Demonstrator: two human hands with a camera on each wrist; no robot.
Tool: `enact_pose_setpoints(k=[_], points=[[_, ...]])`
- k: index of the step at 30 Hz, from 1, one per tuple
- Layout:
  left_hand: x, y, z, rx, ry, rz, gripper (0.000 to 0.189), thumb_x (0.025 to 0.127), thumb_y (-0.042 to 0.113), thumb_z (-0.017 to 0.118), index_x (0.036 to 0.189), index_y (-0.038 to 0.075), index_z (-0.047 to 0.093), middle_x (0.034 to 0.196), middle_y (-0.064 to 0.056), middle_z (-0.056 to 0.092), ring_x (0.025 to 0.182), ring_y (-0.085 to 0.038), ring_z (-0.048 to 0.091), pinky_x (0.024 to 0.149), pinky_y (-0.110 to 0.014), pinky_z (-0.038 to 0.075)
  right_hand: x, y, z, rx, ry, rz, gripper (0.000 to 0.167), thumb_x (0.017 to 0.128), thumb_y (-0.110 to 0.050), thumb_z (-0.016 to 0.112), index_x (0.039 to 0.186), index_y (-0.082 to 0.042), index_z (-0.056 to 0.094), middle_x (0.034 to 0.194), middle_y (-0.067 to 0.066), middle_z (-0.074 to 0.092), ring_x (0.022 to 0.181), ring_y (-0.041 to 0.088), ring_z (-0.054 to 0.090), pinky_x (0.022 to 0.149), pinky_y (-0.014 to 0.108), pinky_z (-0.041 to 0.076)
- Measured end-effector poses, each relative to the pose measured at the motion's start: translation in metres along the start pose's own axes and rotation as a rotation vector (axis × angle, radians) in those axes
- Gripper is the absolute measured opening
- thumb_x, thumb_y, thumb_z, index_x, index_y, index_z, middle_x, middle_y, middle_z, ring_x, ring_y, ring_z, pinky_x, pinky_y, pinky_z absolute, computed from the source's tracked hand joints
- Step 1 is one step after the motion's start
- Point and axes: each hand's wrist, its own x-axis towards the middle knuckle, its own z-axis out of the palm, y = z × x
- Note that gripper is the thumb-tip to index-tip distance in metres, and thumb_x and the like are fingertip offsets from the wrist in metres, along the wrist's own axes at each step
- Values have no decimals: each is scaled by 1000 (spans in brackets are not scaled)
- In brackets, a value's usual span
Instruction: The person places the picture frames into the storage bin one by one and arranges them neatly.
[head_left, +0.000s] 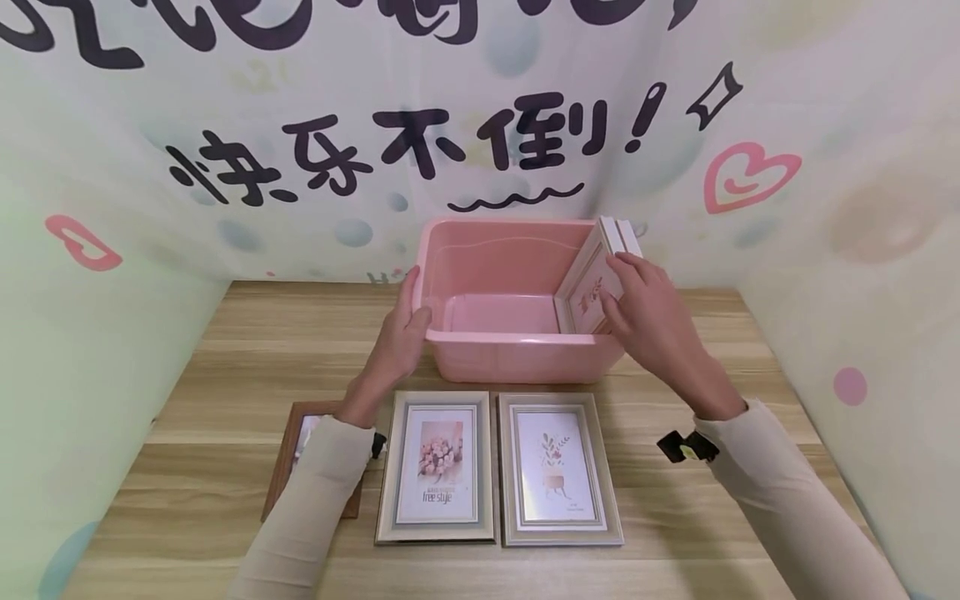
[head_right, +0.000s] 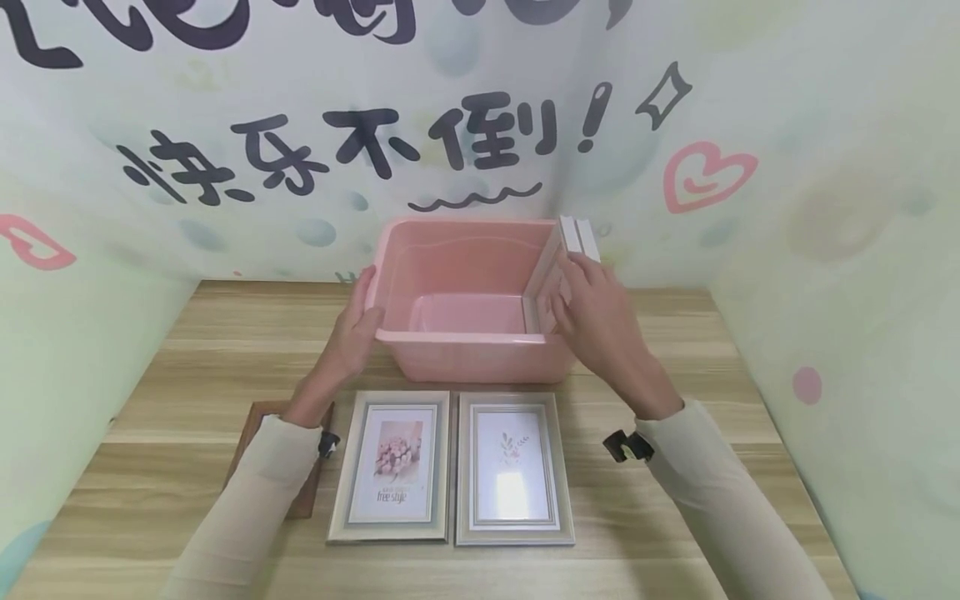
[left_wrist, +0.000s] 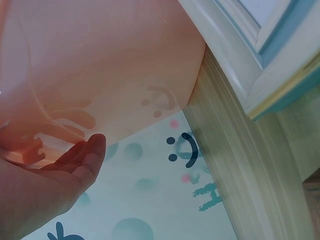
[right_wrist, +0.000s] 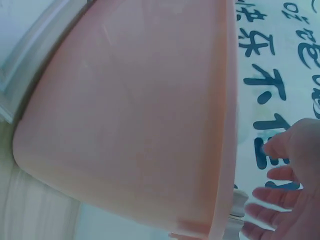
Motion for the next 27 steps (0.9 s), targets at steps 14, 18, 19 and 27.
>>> enact_pose_setpoints(k=[14,18,19,27], points=[[-1,0,1,-2,-2,10,65,102,19,31,161,19,4,159,-19,28,134,-29,43,115,-50,32,-56,-3,7,169,127,-268,40,84,0,69,123,4,62,123,19,62,109,33,61,89,50,51],[-1,-1,0,-6,-4,13,65,102,18,31,161,20,4,159,-19,28,133,-29,44,114,-50,33,-66,1,15,183,142,-346,35,82,1,68,116,3,66,115,16,67,106,31,63,87,43,52],[-1,-1,0,-8,-6,14,65,102,18,31,161,20,3,160,-19,27,134,-29,43,114,-50,33,-69,2,17,193,141,-362,33,82,1,67,115,3,67,113,15,68,105,29,63,88,38,51],[0,-2,0,-18,-18,16,64,104,17,31,160,23,2,161,-17,25,135,-29,42,115,-50,31,-84,13,41,205,17,-392,38,81,-4,68,120,-1,66,117,12,68,111,29,63,95,38,48]])
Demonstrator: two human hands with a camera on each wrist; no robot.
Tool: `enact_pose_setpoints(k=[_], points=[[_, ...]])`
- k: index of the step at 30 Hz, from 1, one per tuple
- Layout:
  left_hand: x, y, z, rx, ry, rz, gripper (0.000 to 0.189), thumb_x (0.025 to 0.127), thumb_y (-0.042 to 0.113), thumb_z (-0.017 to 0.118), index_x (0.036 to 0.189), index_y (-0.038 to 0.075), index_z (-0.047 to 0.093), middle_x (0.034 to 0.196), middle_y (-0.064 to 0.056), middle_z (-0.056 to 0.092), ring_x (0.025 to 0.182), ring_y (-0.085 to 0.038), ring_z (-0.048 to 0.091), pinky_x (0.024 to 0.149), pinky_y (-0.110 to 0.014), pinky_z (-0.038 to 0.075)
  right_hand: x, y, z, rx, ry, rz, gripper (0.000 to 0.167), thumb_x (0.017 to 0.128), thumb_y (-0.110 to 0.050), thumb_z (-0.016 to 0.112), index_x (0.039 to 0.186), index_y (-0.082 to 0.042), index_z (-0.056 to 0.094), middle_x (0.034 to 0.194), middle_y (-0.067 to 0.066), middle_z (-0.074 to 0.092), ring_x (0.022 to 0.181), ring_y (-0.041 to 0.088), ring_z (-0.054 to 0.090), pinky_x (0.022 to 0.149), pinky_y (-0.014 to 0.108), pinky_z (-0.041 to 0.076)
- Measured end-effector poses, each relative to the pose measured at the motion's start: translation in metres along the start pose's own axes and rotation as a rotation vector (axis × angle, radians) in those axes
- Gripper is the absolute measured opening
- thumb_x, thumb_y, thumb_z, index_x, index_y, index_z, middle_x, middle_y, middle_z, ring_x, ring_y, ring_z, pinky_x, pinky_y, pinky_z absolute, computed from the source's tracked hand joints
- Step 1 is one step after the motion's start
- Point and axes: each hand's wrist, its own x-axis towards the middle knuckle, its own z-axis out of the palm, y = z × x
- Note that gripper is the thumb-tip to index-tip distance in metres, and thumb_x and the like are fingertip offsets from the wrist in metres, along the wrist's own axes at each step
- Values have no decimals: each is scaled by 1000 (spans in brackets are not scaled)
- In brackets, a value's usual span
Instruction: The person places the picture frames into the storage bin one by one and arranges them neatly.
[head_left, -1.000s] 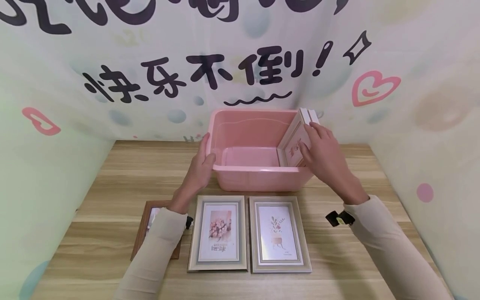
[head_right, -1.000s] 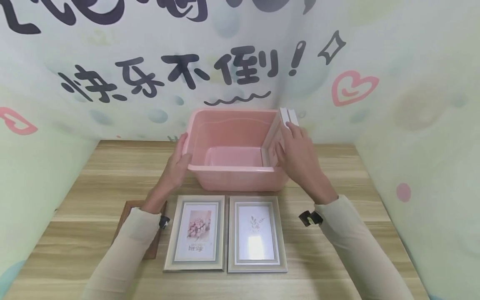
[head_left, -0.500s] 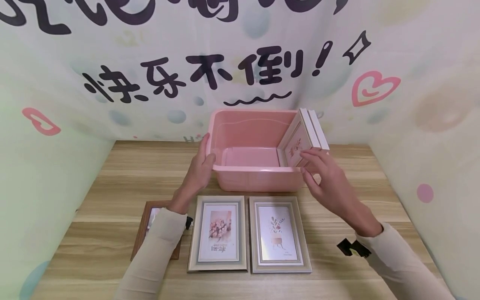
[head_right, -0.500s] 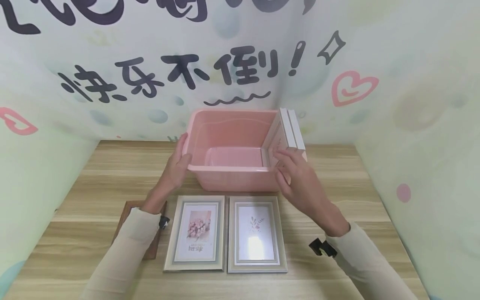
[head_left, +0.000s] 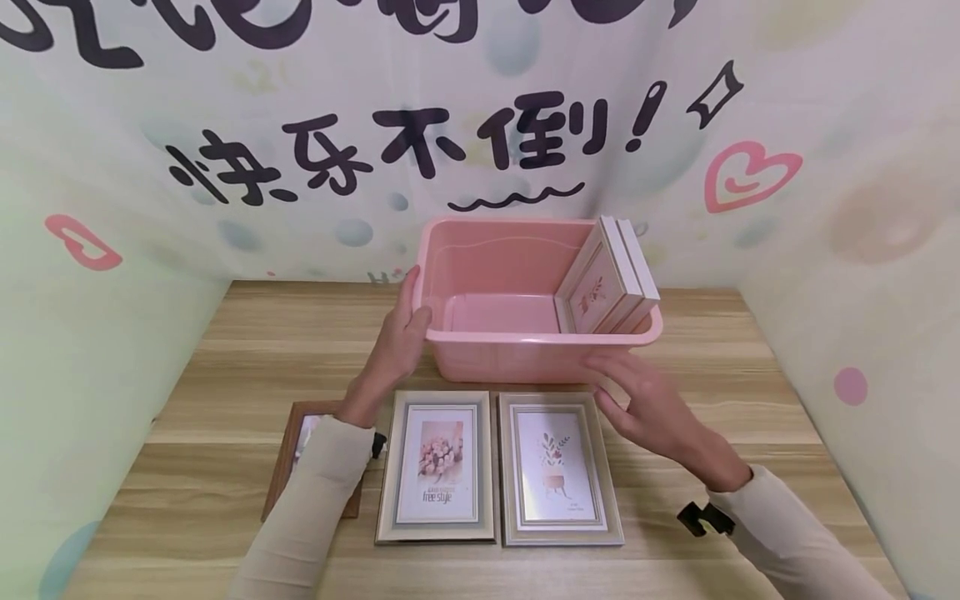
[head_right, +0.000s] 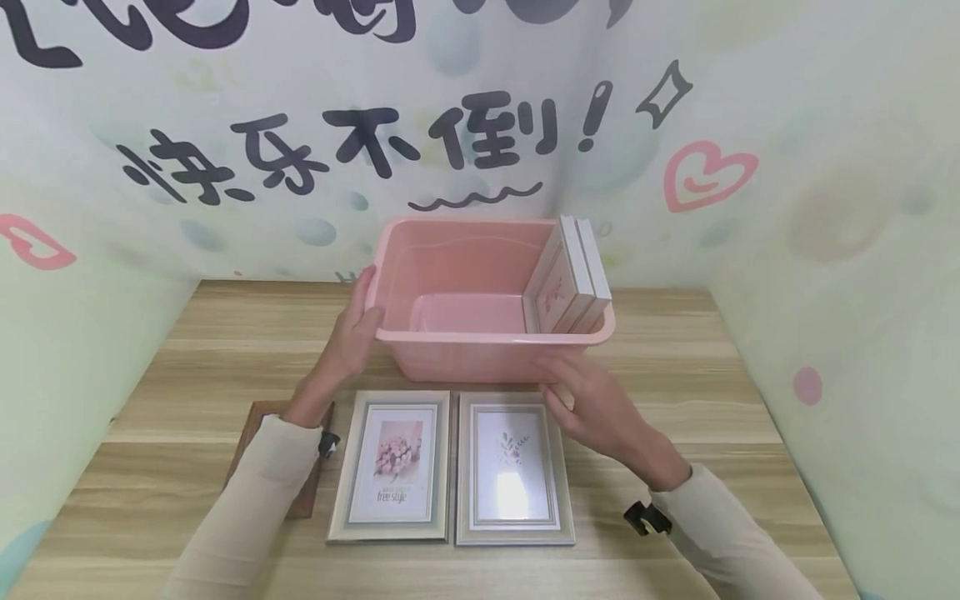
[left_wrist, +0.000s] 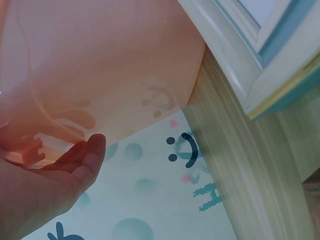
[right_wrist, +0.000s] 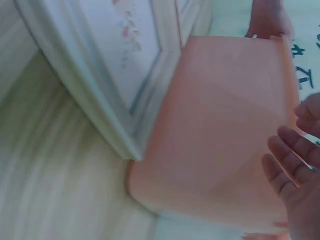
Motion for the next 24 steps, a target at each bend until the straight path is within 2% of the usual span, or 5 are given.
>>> enact_pose_setpoints(k=[3,7,11,18,24], points=[[0,1,0,-2,-2,-13,64,104,16,31,160,22,2,161,-17,24,135,-31,42,115,-50,31,-6,6,9,17,-103,77,39,83,-5,68,122,-3,65,120,11,68,113,29,62,95,46,49],[0,0,1,7,3,-15,64,103,17,31,161,22,3,161,-16,25,135,-30,43,114,-50,33,-14,15,24,56,-263,174,42,86,-9,69,128,-5,63,125,11,66,118,29,60,98,49,48],[-1,1,2,15,9,-12,65,103,18,31,161,22,3,162,-15,25,136,-28,42,115,-48,33,-22,24,40,86,-372,226,48,87,-14,71,132,-4,60,131,14,61,125,32,54,104,52,44],[-1,2,1,23,15,-8,65,102,18,31,161,20,4,161,-16,27,134,-28,44,113,-49,34,-30,35,61,76,-413,251,55,84,-16,75,133,-1,58,134,18,58,126,34,52,105,54,42],[0,2,0,25,17,-2,65,102,17,31,161,20,4,161,-16,26,136,-27,42,116,-47,30,-28,38,72,45,-385,243,44,83,-14,77,122,1,65,122,15,61,115,31,54,102,51,45]])
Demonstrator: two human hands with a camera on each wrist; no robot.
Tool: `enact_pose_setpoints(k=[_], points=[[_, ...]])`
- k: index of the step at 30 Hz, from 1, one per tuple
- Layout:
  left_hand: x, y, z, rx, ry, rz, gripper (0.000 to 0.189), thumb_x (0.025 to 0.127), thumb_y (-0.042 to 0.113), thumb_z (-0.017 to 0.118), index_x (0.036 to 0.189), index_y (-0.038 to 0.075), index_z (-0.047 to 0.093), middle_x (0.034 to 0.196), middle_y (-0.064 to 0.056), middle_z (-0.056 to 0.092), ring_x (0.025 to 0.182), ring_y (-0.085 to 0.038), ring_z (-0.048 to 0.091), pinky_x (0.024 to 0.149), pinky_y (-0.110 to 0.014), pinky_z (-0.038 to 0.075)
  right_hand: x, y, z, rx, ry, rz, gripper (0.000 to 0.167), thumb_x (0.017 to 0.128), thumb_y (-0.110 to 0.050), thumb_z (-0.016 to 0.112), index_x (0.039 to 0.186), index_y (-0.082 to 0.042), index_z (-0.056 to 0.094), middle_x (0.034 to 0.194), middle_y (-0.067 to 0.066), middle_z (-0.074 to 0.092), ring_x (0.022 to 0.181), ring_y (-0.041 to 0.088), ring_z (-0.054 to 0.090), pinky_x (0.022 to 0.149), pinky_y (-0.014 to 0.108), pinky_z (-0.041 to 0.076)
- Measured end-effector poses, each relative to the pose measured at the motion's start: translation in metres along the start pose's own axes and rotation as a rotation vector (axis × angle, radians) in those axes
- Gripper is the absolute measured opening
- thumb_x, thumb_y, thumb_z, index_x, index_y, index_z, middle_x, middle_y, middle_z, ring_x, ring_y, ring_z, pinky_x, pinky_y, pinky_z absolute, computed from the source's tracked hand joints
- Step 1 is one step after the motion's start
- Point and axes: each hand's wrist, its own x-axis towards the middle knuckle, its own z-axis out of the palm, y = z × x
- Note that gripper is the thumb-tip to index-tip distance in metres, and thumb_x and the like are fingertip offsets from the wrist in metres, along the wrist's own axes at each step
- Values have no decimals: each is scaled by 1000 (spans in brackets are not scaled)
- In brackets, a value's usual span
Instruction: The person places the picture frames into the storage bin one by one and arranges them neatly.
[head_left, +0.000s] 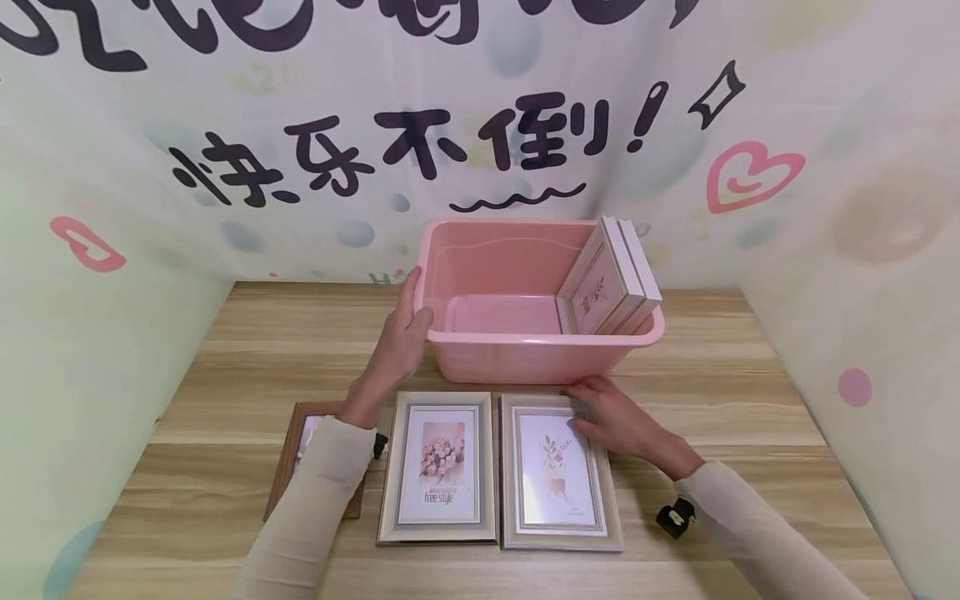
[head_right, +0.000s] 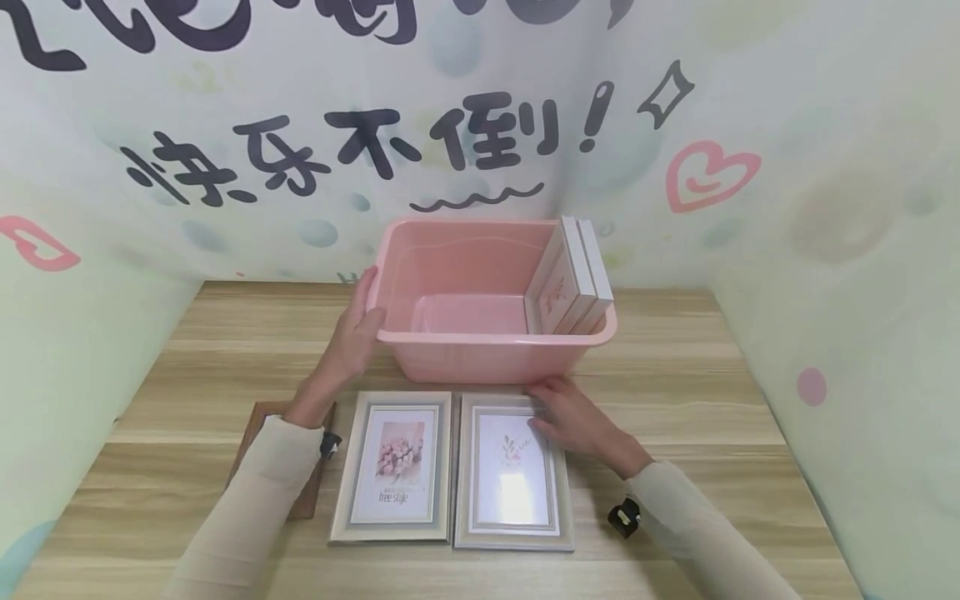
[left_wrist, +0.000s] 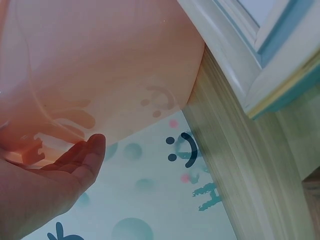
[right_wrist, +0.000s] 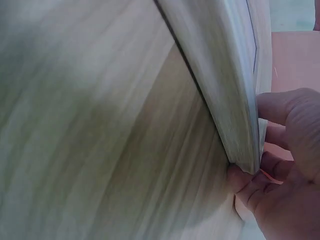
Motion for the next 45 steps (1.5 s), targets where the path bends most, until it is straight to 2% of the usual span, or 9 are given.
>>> enact_pose_setpoints(k=[5,12,16,22,26,29,34,40,45], points=[[0,-1,0,-3,6,2,65,102,16,31,161,19,5,161,-17,26,134,-28,43,116,-48,30,1,-3,1,-19,-13,24,30,85,-15,77,111,-3,68,111,8,61,105,24,55,96,47,48],[1,-2,1,10,3,1,65,102,16,31,160,19,5,160,-18,28,131,-29,45,115,-49,31,-2,-7,-10,-24,-10,19,28,86,-17,76,110,-6,67,105,4,66,96,20,60,86,45,52],[1,-2,0,13,2,-9,65,102,18,32,161,20,4,159,-19,29,125,-31,48,114,-50,33,-1,-7,-19,63,-18,15,29,86,-16,76,112,-8,66,101,2,69,90,16,63,81,43,54],[1,-2,0,10,0,-19,65,102,18,32,161,22,4,159,-19,30,126,-30,49,113,-50,34,0,-4,-29,237,-72,8,44,88,-20,75,128,-6,63,113,4,68,98,15,62,86,39,53],[1,-1,0,15,1,-19,65,102,18,32,161,20,5,160,-18,28,129,-30,47,115,-49,32,1,-7,-41,364,-124,10,46,90,-23,73,130,-3,62,106,3,69,86,11,61,76,29,54],[1,-1,0,25,13,-15,65,101,17,33,161,19,7,157,-20,32,127,-31,46,116,-50,30,1,-11,-50,433,-164,12,39,91,-23,72,125,-5,66,103,3,70,79,7,62,70,25,54],[2,-2,-1,30,20,-8,64,101,17,33,160,19,9,153,-23,38,121,-32,47,113,-48,31,-1,-15,-61,542,-232,12,27,92,-19,71,117,-9,68,99,4,70,76,7,65,67,27,56],[2,-2,-1,18,11,-14,65,101,19,33,161,18,7,155,-23,35,118,-31,47,111,-47,32,-1,-20,-66,650,-301,-38,20,94,-13,67,113,-7,63,99,8,69,85,11,66,69,32,59],[2,-3,-1,23,10,-11,65,101,20,32,160,18,7,154,-23,36,117,-32,47,109,-46,33,-3,-26,-76,667,-368,-48,27,97,-14,62,123,-8,57,102,10,68,79,14,70,66,35,60]])
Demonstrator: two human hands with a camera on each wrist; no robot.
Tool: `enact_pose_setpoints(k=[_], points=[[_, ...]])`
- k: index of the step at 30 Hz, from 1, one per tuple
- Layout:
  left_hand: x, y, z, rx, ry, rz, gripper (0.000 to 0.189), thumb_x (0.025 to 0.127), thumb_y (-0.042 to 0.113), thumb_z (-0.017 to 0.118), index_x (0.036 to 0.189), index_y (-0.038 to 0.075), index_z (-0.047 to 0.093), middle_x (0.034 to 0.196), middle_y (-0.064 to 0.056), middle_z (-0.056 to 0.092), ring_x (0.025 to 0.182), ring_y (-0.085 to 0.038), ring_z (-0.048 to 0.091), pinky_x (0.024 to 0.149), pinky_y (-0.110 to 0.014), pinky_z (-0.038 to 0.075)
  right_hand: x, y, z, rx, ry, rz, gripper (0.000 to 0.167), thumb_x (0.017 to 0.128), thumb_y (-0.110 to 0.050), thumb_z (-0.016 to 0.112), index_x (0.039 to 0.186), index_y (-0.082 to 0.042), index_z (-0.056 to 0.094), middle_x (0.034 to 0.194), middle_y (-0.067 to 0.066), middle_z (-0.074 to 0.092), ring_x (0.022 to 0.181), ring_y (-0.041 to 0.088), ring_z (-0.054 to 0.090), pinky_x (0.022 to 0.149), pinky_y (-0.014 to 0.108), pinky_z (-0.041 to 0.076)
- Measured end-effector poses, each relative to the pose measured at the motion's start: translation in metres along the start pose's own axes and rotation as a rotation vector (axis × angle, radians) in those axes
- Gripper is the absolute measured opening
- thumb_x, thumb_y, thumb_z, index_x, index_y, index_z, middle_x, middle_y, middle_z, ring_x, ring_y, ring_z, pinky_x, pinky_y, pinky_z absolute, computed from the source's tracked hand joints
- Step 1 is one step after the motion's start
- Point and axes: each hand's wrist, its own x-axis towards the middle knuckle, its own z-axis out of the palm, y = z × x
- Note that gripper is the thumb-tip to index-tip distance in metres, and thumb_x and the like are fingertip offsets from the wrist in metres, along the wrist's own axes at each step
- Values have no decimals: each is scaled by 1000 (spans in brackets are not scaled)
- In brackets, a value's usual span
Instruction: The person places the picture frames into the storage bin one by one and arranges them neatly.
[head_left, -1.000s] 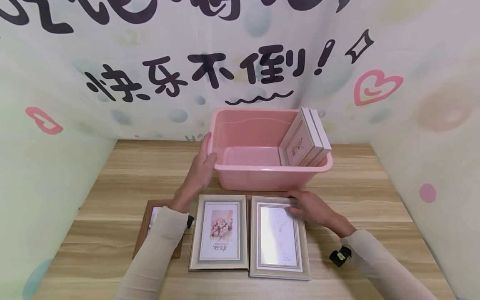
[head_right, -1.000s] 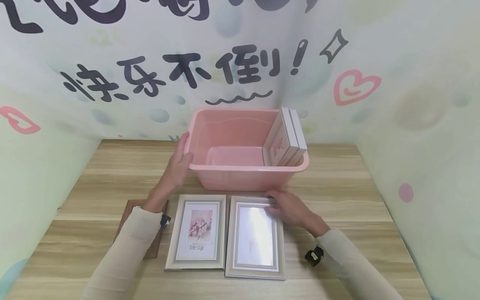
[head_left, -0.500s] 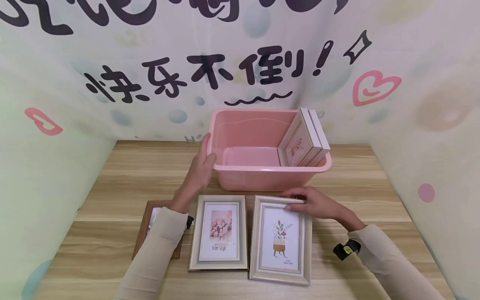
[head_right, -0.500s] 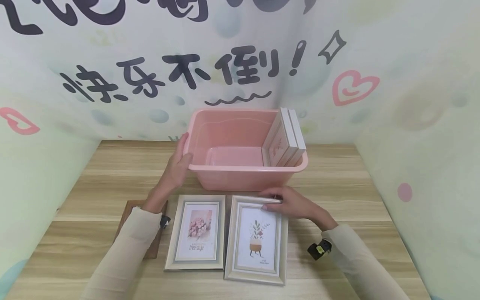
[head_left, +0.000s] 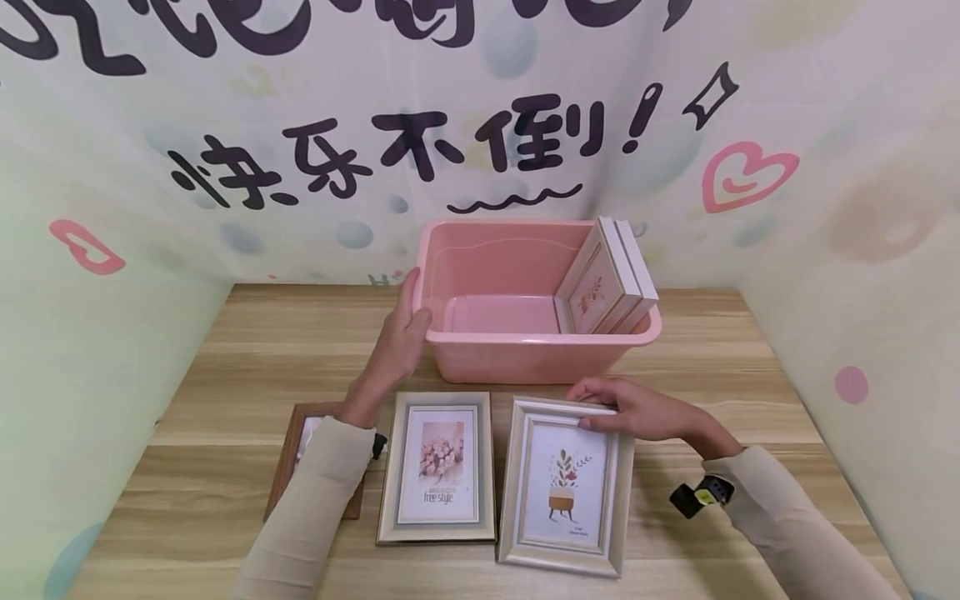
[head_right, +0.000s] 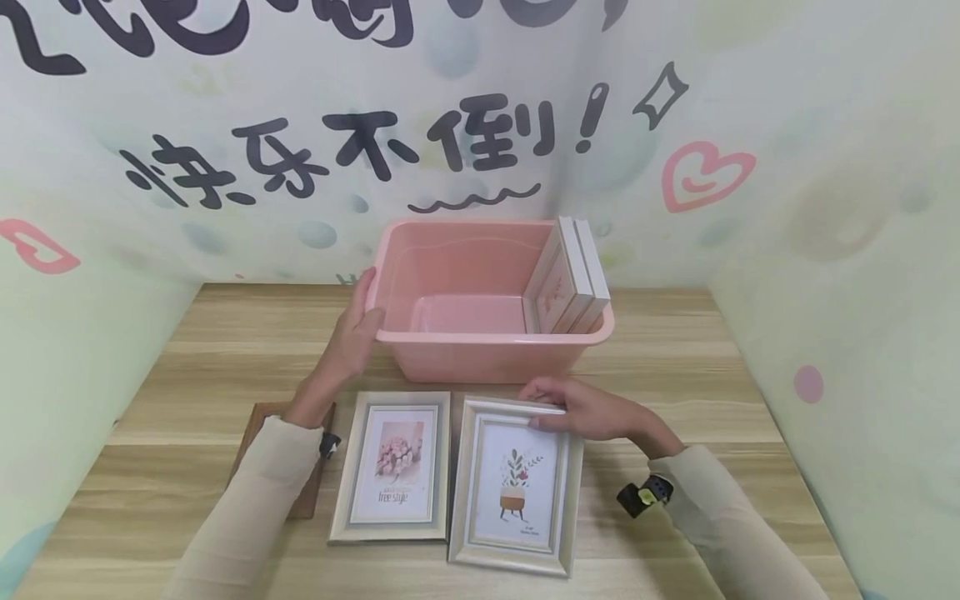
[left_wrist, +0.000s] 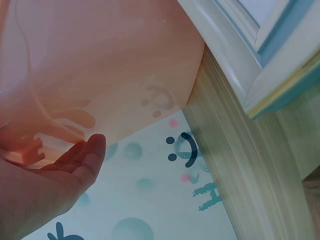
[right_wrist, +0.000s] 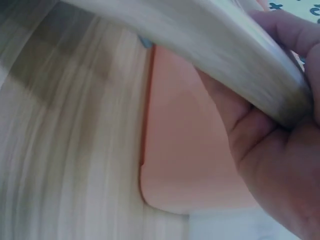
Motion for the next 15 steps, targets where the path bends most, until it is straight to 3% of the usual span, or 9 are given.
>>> enact_pose_setpoints(k=[7,12,15], points=[[-1,1,0,10,2,0,65,101,20,32,160,17,7,152,-24,38,109,-33,50,105,-46,34,-8,-21,-6,-91,-33,-68,47,99,-12,58,145,-4,47,119,13,63,89,12,68,75,33,58],[-1,2,0,11,2,-6,65,101,20,32,161,19,7,153,-22,37,112,-30,48,106,-46,34,-14,-41,-10,-147,3,-55,48,100,-14,57,146,-8,48,113,9,66,88,11,68,73,32,59],[-1,1,0,8,0,-7,65,101,19,32,161,19,6,144,-25,45,92,-30,50,104,-45,37,-17,-53,-14,-137,26,-55,48,100,-11,57,146,-5,47,108,9,69,85,12,70,69,33,59]])
